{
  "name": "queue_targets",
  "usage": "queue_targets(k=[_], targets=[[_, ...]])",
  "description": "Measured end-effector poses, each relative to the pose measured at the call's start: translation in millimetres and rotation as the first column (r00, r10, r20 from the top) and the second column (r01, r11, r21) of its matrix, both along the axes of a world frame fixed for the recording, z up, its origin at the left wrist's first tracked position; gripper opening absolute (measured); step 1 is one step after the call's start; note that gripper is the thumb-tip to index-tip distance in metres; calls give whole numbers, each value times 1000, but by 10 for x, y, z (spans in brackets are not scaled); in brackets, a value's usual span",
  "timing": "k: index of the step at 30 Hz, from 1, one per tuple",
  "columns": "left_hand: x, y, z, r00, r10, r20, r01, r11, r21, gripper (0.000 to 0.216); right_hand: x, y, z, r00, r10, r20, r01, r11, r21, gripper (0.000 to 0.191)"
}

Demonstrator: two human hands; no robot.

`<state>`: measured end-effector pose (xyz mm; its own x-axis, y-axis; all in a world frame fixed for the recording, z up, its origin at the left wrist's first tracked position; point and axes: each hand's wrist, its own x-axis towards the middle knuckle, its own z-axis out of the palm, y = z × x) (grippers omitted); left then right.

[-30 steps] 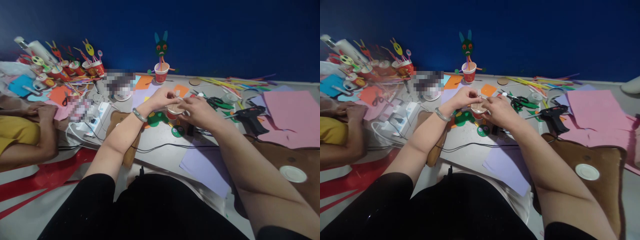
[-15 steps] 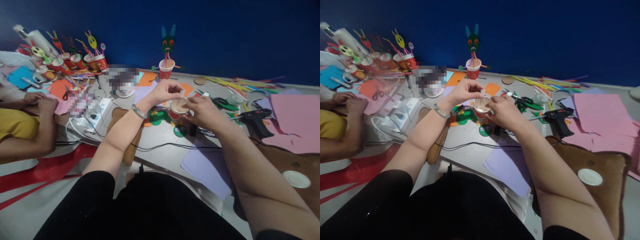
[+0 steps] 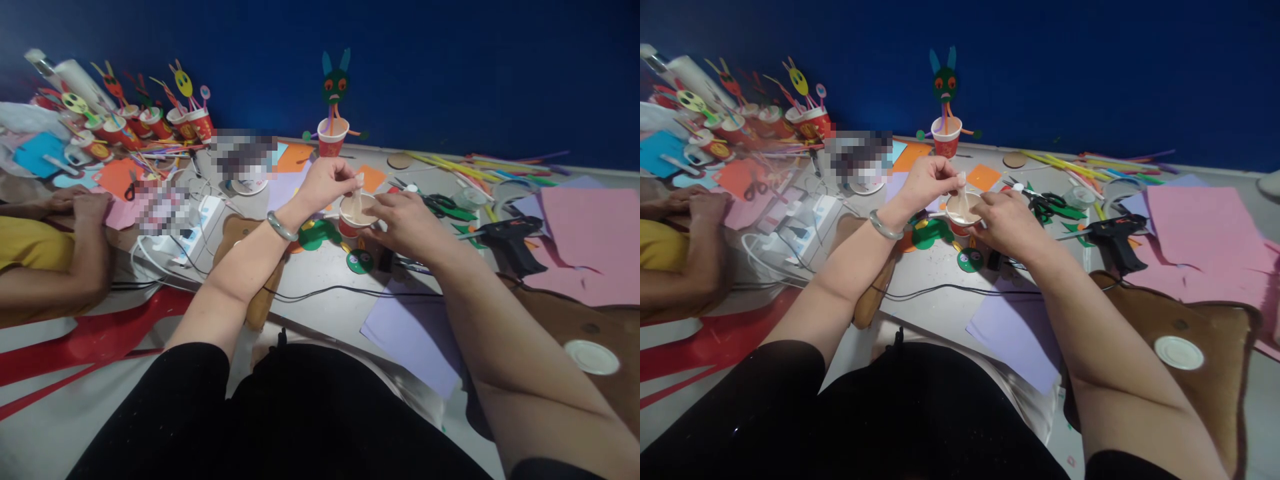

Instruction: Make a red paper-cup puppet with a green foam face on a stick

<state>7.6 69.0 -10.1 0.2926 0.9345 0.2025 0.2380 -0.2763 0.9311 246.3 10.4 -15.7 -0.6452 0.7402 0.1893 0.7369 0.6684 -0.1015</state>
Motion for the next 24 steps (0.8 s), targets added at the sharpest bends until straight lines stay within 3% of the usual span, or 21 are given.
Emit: queue_targets(k=[9,14,21,24], targets=[[46,-44,58,997,-80,23,79,996,39,23,18,14,30,997,-1,-76,-3,999,-51,40],[64,-65,76,994,-105,-13,106,993,54,18,95,56,96,964,23,-265,-65,986,-153,35],[67,-84,90,989,-146,-27,147,989,3,21,33,-15,123,841,-228,-491,143,968,-205,40],[45,-94,126,984,-178,-16,178,984,-24,23,-21,-39,139,819,-254,-515,178,965,-192,40]])
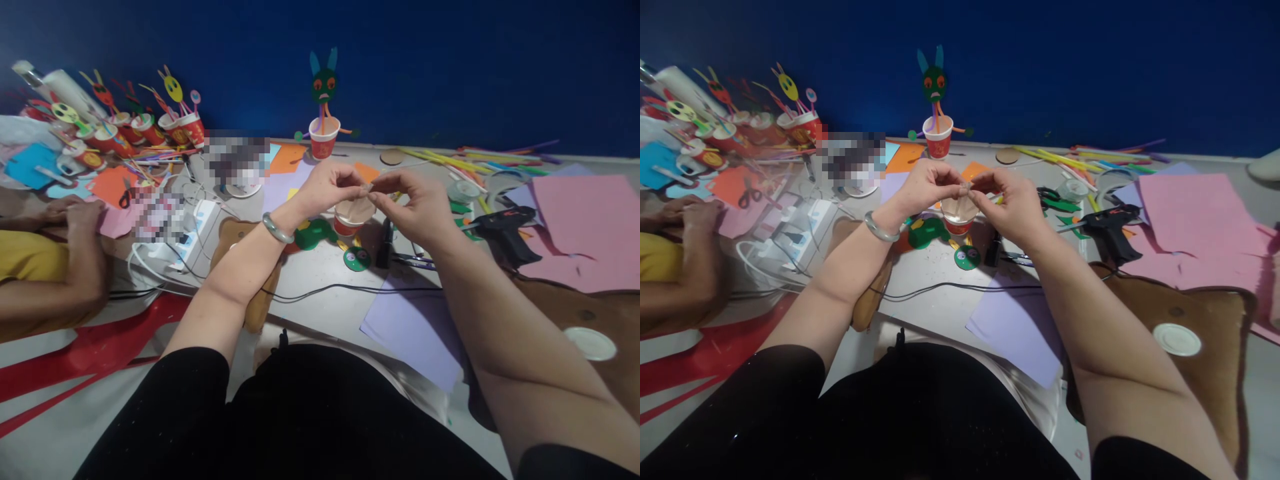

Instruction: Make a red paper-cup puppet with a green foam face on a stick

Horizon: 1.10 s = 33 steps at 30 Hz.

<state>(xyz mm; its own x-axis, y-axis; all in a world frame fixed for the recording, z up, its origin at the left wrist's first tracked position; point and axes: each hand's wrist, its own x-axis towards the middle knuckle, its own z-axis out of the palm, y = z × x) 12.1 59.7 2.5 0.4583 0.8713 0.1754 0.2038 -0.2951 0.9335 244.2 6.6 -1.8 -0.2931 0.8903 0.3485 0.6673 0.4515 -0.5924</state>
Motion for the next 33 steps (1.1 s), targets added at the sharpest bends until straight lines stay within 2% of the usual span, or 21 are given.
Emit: queue_targets(k=[5,10,16,25,33], targets=[[-21,12,-5,999,-44,27,45,999,-11,35,-65,-21,-3,999,-44,-32,45,999,26,39],[-29,55,-87,995,-76,58,72,996,58,53,-78,13,-72,990,-31,-137,43,995,90,28],[-100,78,-107,993,-121,7,119,984,134,56,-97,6,-88,986,-28,-163,45,994,101,25],[25,24,-148,999,10,-35,-1,970,242,57,-108,-47,-41,995,-92,-29,94,994,62,24],[116,-40,-198,992,110,-63,-91,965,247,47,-163,-81,-19,992,-129,17,129,991,-26,37]])
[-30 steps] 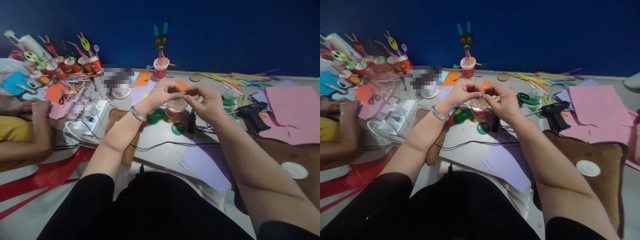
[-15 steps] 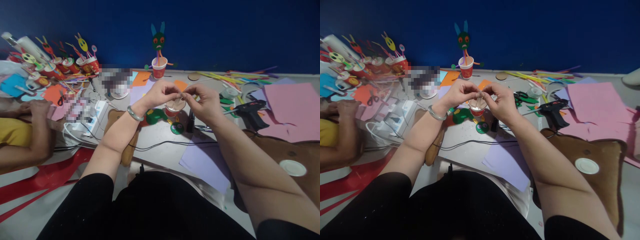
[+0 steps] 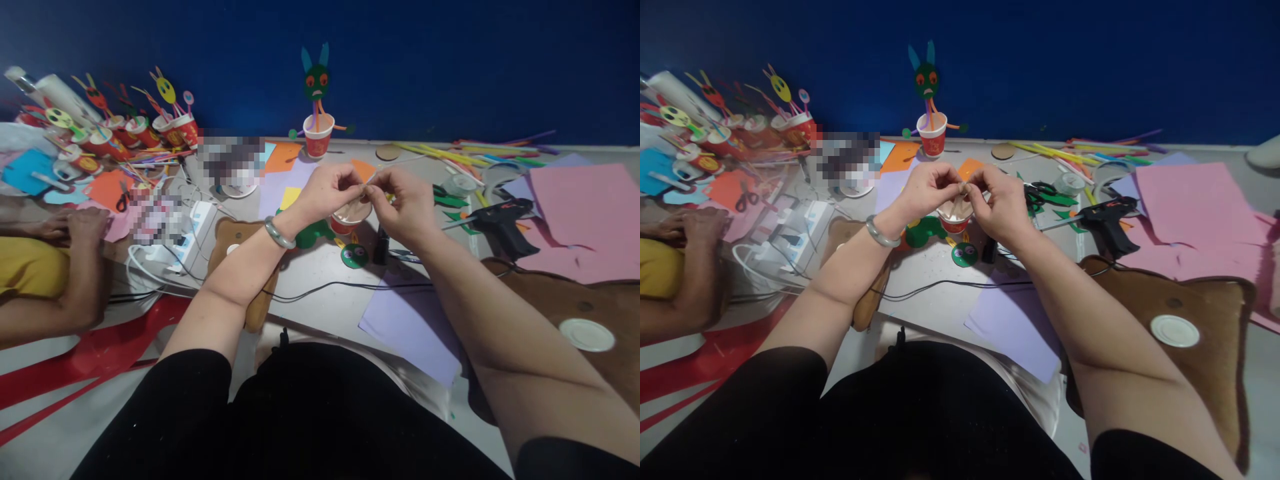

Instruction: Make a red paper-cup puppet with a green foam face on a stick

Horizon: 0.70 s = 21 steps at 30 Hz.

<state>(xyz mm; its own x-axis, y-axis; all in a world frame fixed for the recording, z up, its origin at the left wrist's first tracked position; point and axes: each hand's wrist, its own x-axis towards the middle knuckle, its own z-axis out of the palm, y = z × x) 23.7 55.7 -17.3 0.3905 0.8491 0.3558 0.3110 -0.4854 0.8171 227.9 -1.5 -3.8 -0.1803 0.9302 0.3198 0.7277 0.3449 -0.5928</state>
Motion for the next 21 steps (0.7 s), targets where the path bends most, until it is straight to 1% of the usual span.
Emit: queue_targets(k=[3,8,11,14,18,21], targets=[[5,6,14,1000,2,-21,-3,1000,-25,46,-5,18,-36,1000,-9,-14,10,1000,5,37],[-85,69,49,996,-92,-19,91,994,-53,50,11,33,-78,996,1,-84,3,999,40,28],[-141,96,49,992,-122,-24,122,992,-38,48,15,33,-96,993,10,-114,-2,997,75,25],[-136,83,35,995,-97,-38,97,995,3,42,20,44,-129,994,13,-110,0,994,112,24],[-51,24,19,998,-40,-49,43,997,57,31,21,72,-177,994,35,-103,-21,990,138,23],[-3,2,21,998,-17,-55,20,998,66,30,6,60,-144,996,32,-86,-21,992,127,25]])
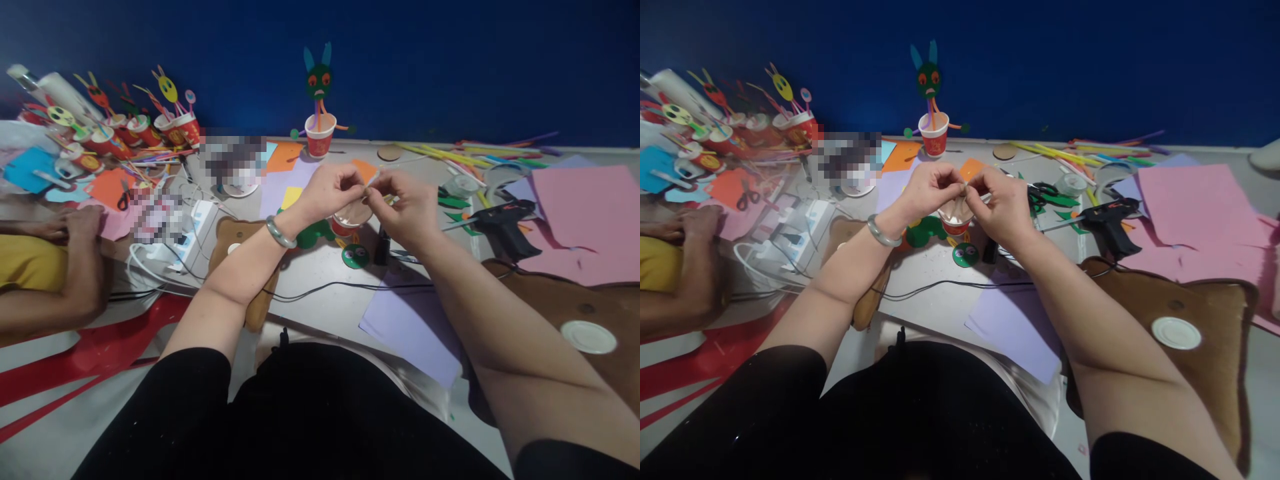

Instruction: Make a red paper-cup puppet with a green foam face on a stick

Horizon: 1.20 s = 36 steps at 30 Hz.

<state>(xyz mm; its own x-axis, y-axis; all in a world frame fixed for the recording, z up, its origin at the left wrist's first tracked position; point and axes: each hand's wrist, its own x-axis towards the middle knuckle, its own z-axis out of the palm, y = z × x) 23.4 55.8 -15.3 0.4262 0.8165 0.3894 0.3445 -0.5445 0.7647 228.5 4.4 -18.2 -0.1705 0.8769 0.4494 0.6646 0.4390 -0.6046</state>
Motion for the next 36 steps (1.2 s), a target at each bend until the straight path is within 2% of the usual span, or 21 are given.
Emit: queue_targets(k=[5,9,15,20,23,28,33,36], targets=[[-48,45,18,999,-30,25,31,998,-47,41,-12,-95,219,988,-25,152,46,989,-140,41],[-110,66,49,997,-66,48,70,993,-96,52,24,-97,322,982,-12,188,39,989,-142,44],[-142,53,101,994,-108,34,110,990,-88,46,115,-32,342,979,27,202,9,985,-174,34],[-168,76,62,993,-120,1,120,992,-48,33,172,-4,354,979,54,198,-11,978,-210,32],[-165,58,56,994,-114,8,114,993,-29,33,186,6,353,972,74,221,-23,974,-223,32],[-171,12,75,991,-134,19,135,988,-76,35,208,12,368,959,93,267,-19,964,-266,32],[-205,46,-25,992,-126,21,128,984,-123,42,281,58,362,945,145,292,-59,957,-285,29],[-212,77,-91,995,-102,14,103,990,-95,40,312,60,367,925,182,333,-85,955,-284,26]])
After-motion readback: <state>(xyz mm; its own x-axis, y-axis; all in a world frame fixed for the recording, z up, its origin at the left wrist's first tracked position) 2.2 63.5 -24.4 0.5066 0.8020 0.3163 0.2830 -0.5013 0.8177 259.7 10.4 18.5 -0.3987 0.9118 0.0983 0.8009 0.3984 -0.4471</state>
